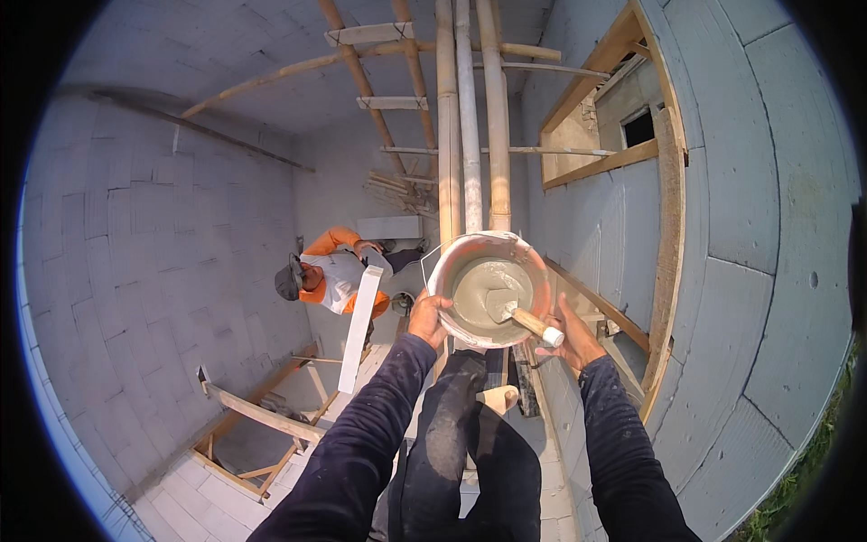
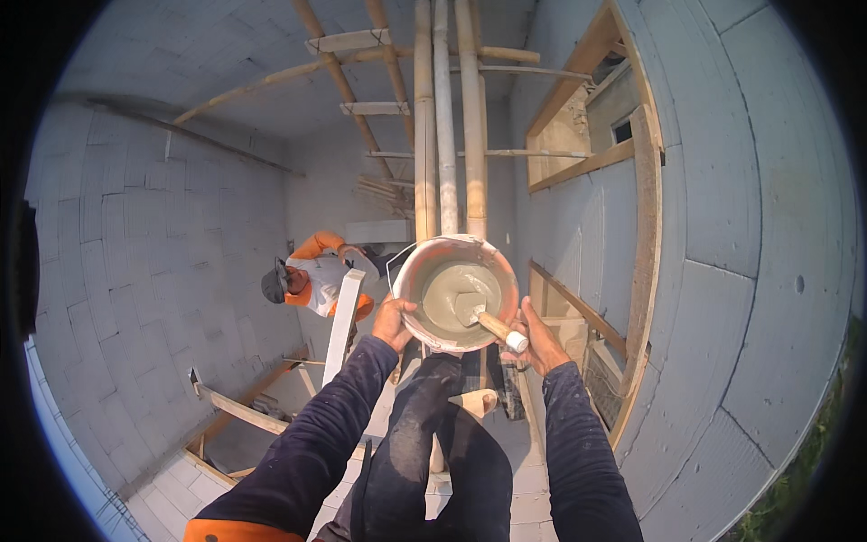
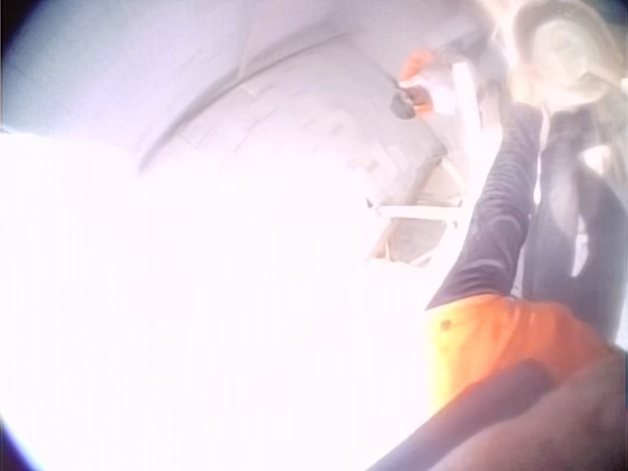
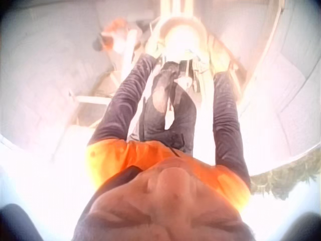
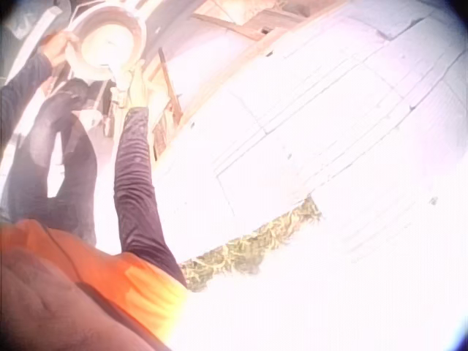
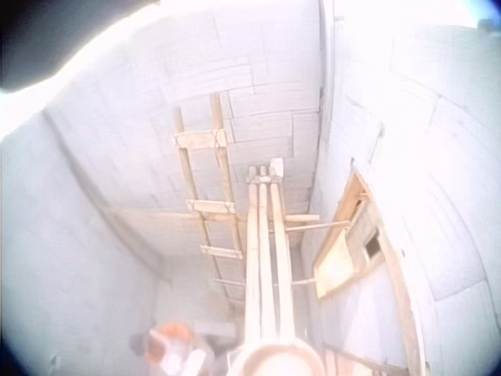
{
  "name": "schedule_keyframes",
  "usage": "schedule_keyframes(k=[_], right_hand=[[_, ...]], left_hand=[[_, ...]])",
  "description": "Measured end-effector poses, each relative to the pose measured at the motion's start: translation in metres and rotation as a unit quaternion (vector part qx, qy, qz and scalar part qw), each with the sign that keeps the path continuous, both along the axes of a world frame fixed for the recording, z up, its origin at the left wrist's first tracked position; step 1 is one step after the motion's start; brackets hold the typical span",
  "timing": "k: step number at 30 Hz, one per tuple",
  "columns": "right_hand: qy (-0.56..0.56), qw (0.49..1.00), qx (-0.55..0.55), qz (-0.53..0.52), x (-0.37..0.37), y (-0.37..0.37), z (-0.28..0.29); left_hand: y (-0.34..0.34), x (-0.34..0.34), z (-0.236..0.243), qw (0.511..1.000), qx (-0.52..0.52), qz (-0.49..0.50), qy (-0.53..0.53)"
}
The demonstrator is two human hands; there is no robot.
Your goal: The person fits a large white block onto the top of a wall, secures it with wire to a metal rebar structure, taps it into place using a hatchet, and applies mortar to the joints with a trowel.
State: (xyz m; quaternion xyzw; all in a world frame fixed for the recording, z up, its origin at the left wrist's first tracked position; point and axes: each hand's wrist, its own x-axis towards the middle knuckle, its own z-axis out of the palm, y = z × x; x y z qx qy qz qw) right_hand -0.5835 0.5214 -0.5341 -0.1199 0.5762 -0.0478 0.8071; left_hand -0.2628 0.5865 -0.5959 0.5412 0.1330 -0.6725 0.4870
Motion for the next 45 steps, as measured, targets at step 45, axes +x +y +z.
schedule_keyframes(k=[45], right_hand=[[0.177,0.979,-0.056,0.086,-0.079,0.306,0.063]], left_hand=[[0.229,0.098,0.231,0.707,0.064,-0.334,-0.62]])
